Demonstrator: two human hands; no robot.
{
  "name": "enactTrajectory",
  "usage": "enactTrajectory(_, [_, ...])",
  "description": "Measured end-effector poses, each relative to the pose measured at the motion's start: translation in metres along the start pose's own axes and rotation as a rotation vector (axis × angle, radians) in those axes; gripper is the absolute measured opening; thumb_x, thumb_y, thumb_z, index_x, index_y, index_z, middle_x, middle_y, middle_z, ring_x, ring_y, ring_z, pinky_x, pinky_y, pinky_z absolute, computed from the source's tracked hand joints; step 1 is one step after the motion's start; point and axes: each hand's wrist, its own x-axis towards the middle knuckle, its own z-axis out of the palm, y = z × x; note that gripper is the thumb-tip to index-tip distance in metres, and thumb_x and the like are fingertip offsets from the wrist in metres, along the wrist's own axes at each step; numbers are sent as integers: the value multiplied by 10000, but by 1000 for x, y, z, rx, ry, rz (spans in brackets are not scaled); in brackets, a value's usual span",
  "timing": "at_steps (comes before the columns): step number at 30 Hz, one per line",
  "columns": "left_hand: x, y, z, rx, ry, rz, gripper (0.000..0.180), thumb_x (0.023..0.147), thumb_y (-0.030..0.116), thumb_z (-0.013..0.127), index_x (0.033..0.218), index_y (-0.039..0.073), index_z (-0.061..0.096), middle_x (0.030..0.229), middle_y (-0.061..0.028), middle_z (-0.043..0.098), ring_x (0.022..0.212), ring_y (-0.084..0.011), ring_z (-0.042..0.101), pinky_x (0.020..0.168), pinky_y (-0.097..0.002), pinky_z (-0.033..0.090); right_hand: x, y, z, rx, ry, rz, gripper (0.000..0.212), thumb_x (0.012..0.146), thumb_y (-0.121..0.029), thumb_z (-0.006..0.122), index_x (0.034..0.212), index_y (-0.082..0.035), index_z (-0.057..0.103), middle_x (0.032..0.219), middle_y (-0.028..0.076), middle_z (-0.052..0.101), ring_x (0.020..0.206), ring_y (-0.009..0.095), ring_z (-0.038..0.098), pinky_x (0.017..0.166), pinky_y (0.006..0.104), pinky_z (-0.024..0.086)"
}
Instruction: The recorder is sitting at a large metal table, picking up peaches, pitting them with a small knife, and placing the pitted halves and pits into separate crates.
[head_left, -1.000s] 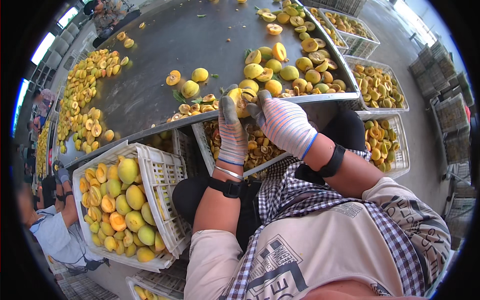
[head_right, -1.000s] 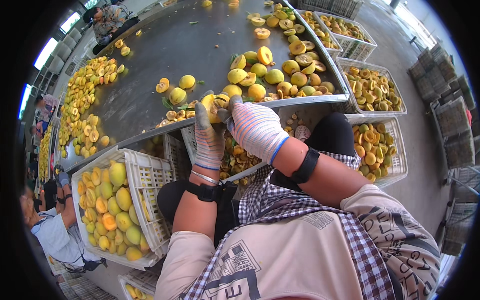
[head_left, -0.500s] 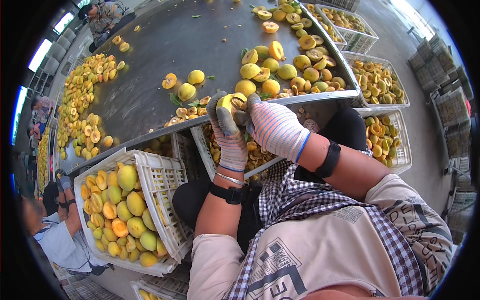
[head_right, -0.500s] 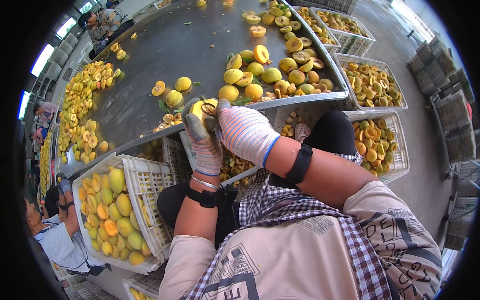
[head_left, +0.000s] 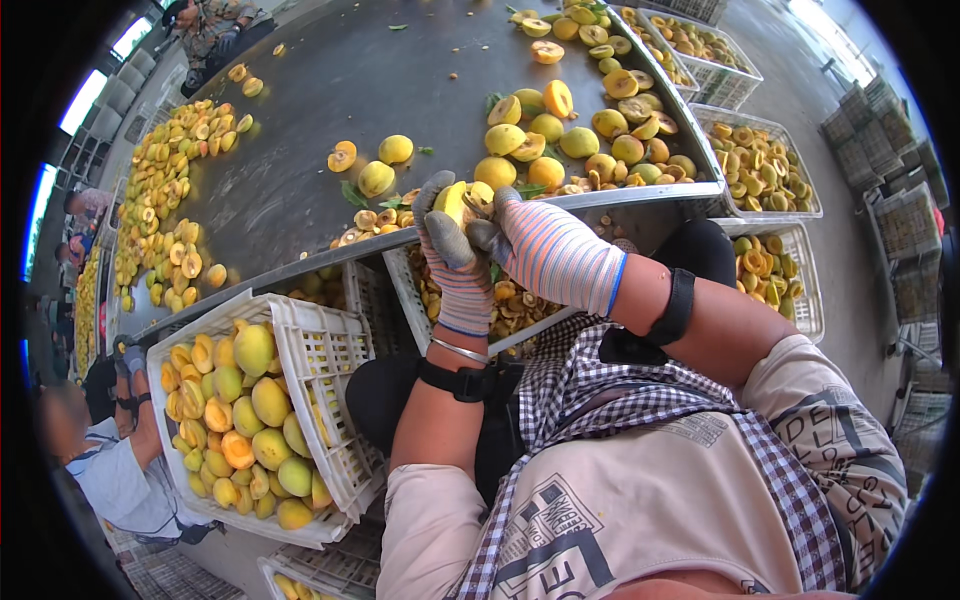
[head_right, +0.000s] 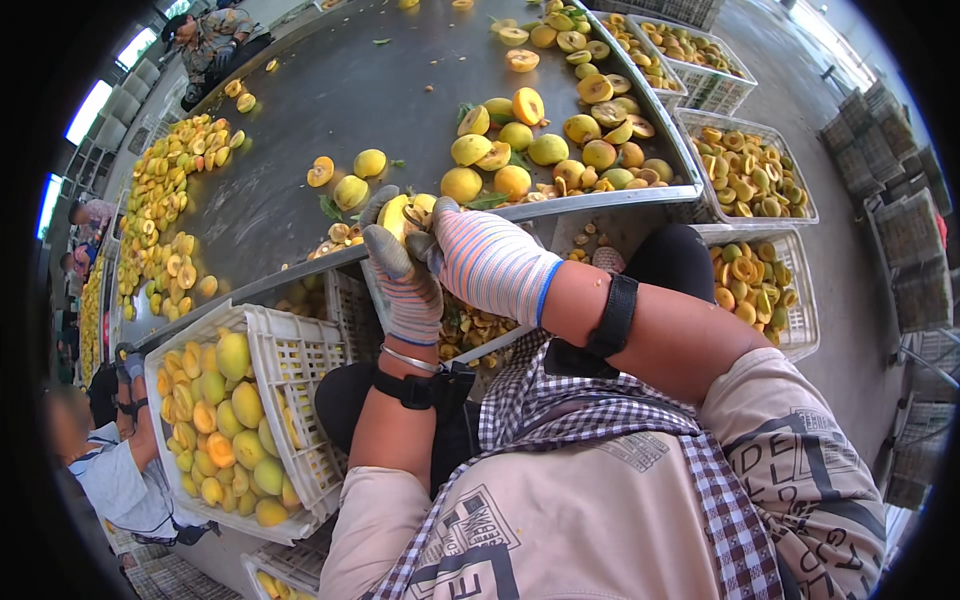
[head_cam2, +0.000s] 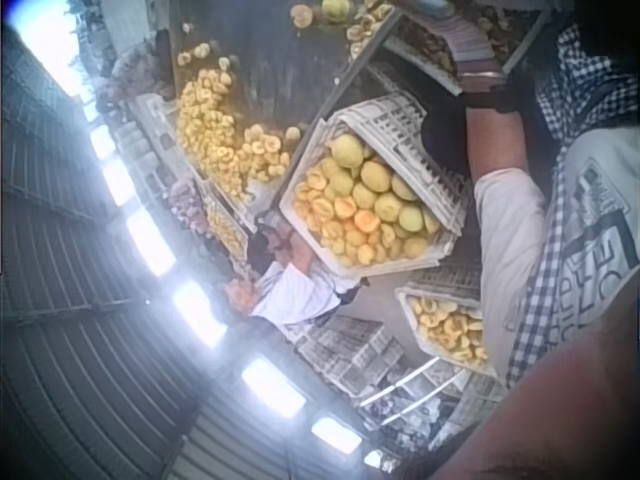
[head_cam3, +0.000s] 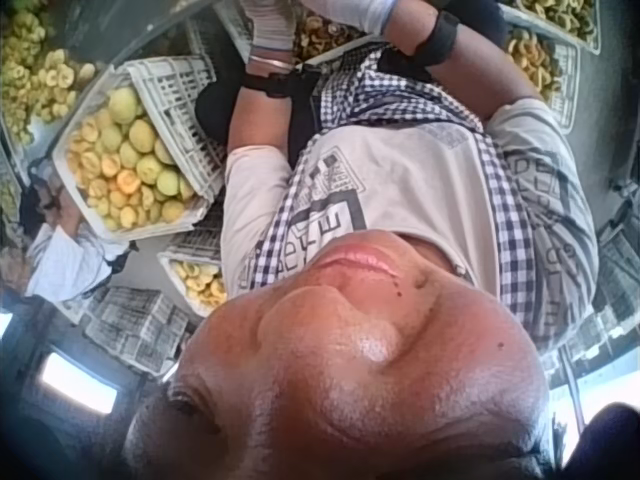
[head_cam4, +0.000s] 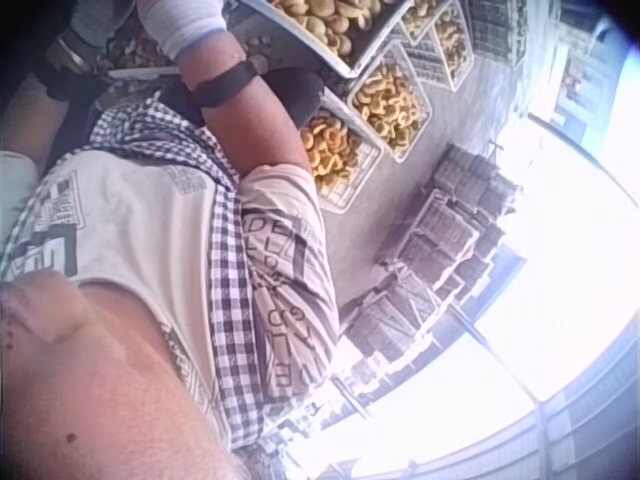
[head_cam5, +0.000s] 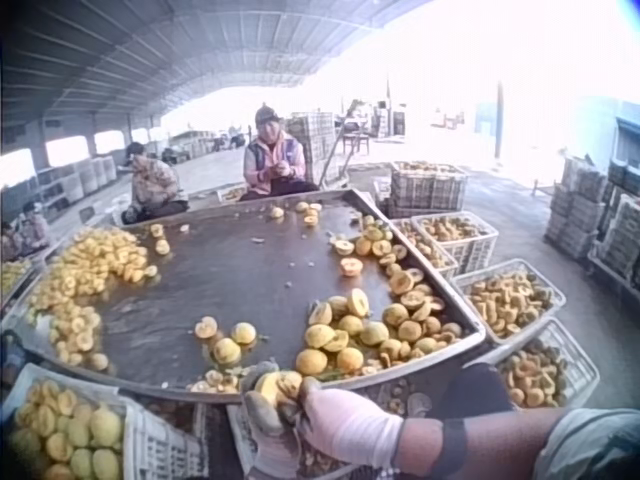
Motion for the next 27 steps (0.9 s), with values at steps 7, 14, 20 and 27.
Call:
enactTrajectory(7, [8, 18, -2, -52, -22, -361, 552, 903, 548, 408, 1158, 65, 484, 1054, -100, 562, 962, -208, 586, 841, -332, 499, 2, 2, -4, -130, -89, -18, 303, 898, -179, 489, 1045, 83, 453, 695, 186, 593, 679, 343, 622, 569, 395, 498])
enactTrajectory(14, [11, 23, -3, -44, 8, -389, 546, 905, 539, 389, 1115, 52, 516, 1041, -109, 581, 941, -207, 600, 809, -331, 513, 10, 5, 3, -59, -104, -20, 254, 896, -178, 517, 1014, 44, 481, 708, 174, 593, 694, 350, 625, 585, 401, 498])
enactTrajectory(20, [13, 12, -10, -84, 57, -263, 551, 904, 530, 399, 1119, 37, 520, 1050, -121, 579, 947, -217, 596, 832, -354, 505, 11, -5, 2, -46, -132, -6, 292, 897, -224, 529, 1008, 42, 485, 727, 195, 604, 717, 352, 632, 595, 410, 499])
enactTrajectory(27, [19, 24, -6, -34, 51, -459, 573, 901, 535, 420, 1128, 18, 513, 1041, -113, 576, 945, -212, 590, 835, -353, 501, 21, 4, -1, -54, -202, 3, 275, 914, -230, 514, 998, 31, 497, 777, 212, 609, 766, 345, 633, 636, 410, 498])
